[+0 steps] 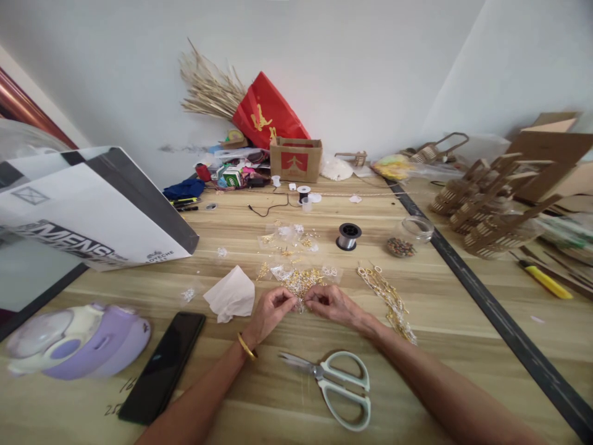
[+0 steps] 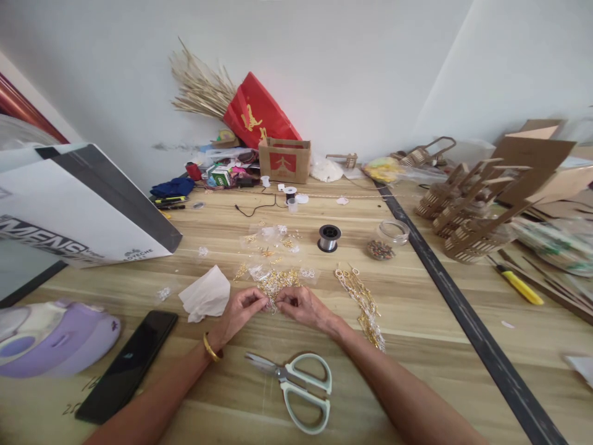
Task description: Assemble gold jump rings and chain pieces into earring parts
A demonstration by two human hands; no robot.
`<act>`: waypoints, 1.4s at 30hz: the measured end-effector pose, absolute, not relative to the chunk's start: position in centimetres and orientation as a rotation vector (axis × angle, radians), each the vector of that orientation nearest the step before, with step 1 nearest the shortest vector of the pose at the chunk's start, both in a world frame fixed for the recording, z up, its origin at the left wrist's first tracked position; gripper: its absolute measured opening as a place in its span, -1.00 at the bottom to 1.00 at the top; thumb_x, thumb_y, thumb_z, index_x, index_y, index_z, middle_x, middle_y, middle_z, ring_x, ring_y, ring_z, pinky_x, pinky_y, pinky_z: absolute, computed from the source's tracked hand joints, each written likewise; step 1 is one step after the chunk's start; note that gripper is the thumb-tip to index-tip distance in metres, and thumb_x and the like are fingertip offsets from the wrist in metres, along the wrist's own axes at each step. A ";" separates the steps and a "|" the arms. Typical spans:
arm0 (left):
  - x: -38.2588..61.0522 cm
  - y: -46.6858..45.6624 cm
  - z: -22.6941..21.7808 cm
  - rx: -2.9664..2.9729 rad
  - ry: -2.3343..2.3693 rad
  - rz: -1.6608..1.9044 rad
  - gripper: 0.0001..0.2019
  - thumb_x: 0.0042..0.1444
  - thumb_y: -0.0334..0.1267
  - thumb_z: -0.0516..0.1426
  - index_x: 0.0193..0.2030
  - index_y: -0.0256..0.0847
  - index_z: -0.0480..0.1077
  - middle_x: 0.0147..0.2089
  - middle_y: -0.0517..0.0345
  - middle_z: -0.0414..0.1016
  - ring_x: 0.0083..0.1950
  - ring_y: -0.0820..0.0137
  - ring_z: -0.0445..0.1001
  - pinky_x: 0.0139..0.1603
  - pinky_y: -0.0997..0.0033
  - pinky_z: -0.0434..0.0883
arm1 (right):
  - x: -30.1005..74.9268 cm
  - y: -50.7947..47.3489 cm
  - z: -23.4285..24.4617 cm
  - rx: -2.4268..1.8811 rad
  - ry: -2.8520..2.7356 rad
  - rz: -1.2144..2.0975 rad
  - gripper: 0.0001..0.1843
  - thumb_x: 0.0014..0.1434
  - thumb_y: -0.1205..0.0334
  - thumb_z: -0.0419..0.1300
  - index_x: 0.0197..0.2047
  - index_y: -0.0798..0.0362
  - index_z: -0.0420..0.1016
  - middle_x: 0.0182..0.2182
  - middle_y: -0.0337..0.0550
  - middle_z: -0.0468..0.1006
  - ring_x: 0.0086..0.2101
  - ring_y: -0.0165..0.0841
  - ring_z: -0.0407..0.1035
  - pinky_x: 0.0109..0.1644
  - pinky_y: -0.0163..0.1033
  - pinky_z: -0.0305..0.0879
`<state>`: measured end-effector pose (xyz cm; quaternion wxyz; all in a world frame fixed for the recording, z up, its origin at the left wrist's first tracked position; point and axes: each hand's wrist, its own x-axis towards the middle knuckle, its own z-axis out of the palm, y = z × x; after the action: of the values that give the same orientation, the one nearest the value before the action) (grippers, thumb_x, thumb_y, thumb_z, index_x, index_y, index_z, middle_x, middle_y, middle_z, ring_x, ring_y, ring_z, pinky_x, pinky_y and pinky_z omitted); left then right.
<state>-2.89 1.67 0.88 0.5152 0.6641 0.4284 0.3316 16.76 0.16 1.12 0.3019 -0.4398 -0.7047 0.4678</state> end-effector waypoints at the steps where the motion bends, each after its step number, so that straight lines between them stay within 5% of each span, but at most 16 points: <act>1: -2.9 1.7 0.9 1.594 1.025 0.797 -0.80 0.07 -0.21 0.15 -0.48 -0.29 0.39 -0.48 0.16 0.45 -0.39 0.43 0.40 -0.30 0.48 0.33 | 16.8 0.2 1.1 -1.168 -1.878 1.224 -0.86 0.12 0.28 0.12 -0.36 0.15 0.45 -0.65 -0.36 0.24 -0.60 -0.53 0.07 -0.53 -0.41 -0.01; 17: -2.8 1.6 0.7 1.657 0.922 0.772 -0.82 0.06 -0.22 0.15 -0.45 -0.30 0.42 -0.35 0.08 0.50 -0.30 0.39 0.41 -0.25 0.43 0.35 | 16.8 0.1 0.9 -1.138 -1.886 1.194 -0.83 0.13 0.22 0.14 -0.40 0.14 0.46 -0.61 -0.34 0.24 -0.56 -0.51 0.08 -0.50 -0.39 0.00; 32: -2.5 1.3 0.9 1.754 1.048 0.829 -0.86 0.04 -0.30 0.14 -0.50 -0.27 0.38 -0.50 0.16 0.41 -0.42 0.44 0.35 -0.36 0.48 0.30 | 16.7 0.1 0.9 -1.130 -1.919 1.163 -0.72 0.21 0.11 0.08 -0.39 0.13 0.43 -0.55 -0.29 0.31 -0.51 -0.48 0.11 -0.47 -0.38 0.00; 42: -1.7 0.8 1.5 1.907 1.118 0.885 -0.86 -0.02 -0.44 0.06 -0.56 -0.25 0.33 -0.50 0.16 0.39 -0.44 0.43 0.33 -0.39 0.48 0.25 | 16.7 -0.2 1.3 -1.028 -2.055 1.119 -0.79 0.23 0.27 0.01 -0.43 0.10 0.34 -0.56 -0.32 0.23 -0.51 -0.47 0.08 -0.44 -0.37 0.00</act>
<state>-1.71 0.84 1.45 0.3712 0.7437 0.4359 0.3451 16.72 -0.22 1.33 0.2890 -0.3851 -0.7698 0.4191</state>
